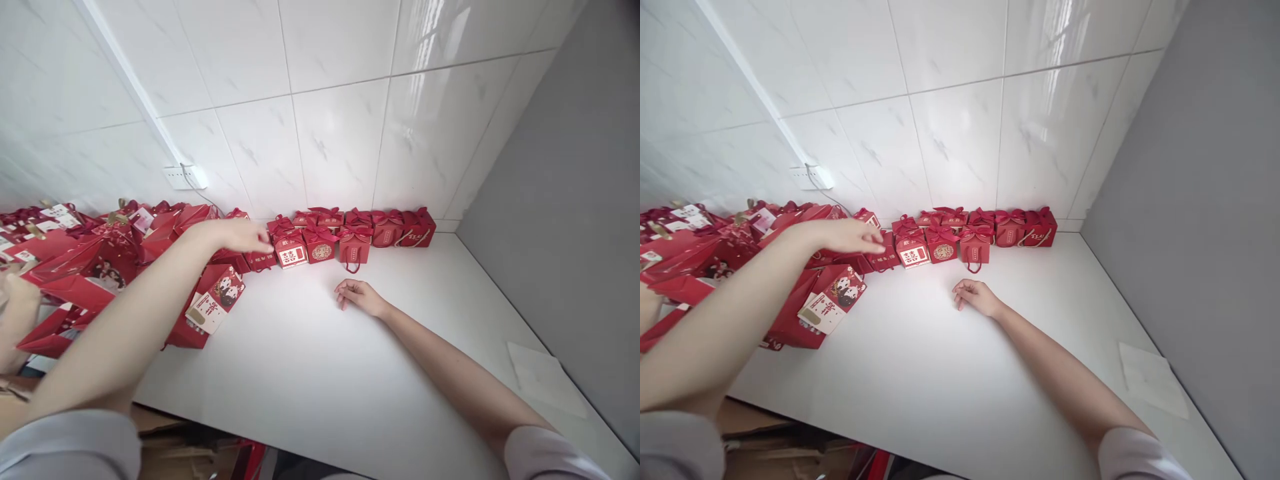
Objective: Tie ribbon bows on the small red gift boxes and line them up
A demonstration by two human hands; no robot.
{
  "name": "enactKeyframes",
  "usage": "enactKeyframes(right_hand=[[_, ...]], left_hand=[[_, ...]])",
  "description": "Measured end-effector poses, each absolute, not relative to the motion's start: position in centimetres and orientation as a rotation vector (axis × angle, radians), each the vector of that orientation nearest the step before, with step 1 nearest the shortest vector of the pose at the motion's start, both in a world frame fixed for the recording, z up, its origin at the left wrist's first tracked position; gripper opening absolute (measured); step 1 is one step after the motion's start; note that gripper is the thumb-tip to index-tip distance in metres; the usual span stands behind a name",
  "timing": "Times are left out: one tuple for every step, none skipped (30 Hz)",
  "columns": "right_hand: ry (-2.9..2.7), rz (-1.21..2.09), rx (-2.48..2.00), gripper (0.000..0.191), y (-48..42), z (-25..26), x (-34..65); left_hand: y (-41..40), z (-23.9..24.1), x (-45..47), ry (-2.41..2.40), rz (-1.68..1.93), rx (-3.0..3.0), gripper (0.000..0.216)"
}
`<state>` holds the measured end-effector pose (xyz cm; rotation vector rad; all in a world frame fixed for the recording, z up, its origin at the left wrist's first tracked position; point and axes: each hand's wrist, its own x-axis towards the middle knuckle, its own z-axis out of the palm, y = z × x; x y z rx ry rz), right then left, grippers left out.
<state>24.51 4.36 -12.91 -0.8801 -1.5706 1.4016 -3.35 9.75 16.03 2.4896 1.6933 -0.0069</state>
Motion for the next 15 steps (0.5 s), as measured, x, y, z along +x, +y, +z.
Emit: enactKeyframes(right_hand=[[-1.572, 1.400, -0.877, 0.044, 4.4, -12.8, 24.5], [-1.573, 1.400, -0.874, 0.044, 4.4, -12.7, 24.5], [-1.575, 1.400, -0.873, 0.044, 4.4, -12.7, 24.5], [-1.575, 1.400, -0.873, 0.044, 4.4, -12.6, 24.5], [-1.577, 1.399, -0.873, 0.044, 4.4, -12.5, 24.5], [-1.577, 1.399, -0.875, 0.044, 4.4, -12.5, 24.5], [-1.578, 1.400, -0.875, 0.044, 4.4, -12.5, 24.5], [-1.579, 1.402, -0.876, 0.044, 4.3, -12.5, 24.5], [-1.579, 1.405, -0.875, 0.044, 4.3, -12.4, 24.5], [-1.578, 1.409, -0.874, 0.044, 4.3, -12.4, 24.5], [-1.578, 1.413, -0.874, 0.043, 4.3, -12.4, 24.5], [-1.577, 1.415, -0.874, 0.043, 4.3, -12.4, 24.5], [-1.577, 1.419, -0.873, 0.043, 4.3, -12.4, 24.5], [-1.579, 1.421, -0.872, 0.042, 4.3, -12.4, 24.5], [-1.582, 1.423, -0.871, 0.041, 4.3, -12.4, 24.5]], left_hand=[[11.4, 15.6, -2.4, 1.644, -0.055, 2.482, 0.042], [12.9, 14.8, -1.6, 1.616, -0.056, 2.484, 0.042], [14.1, 13.7, -1.1, 1.597, -0.020, 2.493, 0.042], [15.1, 12.2, -0.7, 1.597, 0.047, 2.507, 0.041], [15.9, 10.5, -0.5, 1.607, 0.122, 2.522, 0.042], [16.4, 8.6, -0.4, 1.634, 0.195, 2.532, 0.044], [16.8, 6.8, -0.4, 1.667, 0.241, 2.533, 0.048], [17.1, 5.1, -0.4, 1.693, 0.265, 2.529, 0.054], [17.3, 3.6, -0.5, 1.716, 0.281, 2.523, 0.062], [17.4, 2.5, -0.6, 1.737, 0.292, 2.519, 0.068], [17.4, 1.6, -0.8, 1.756, 0.304, 2.518, 0.074], [17.4, 1.0, -0.9, 1.772, 0.314, 2.519, 0.078], [17.4, 0.7, -1.0, 1.784, 0.322, 2.524, 0.080], [17.3, 0.5, -1.1, 1.792, 0.325, 2.532, 0.080], [17.1, 0.4, -1.2, 1.795, 0.322, 2.542, 0.080]])
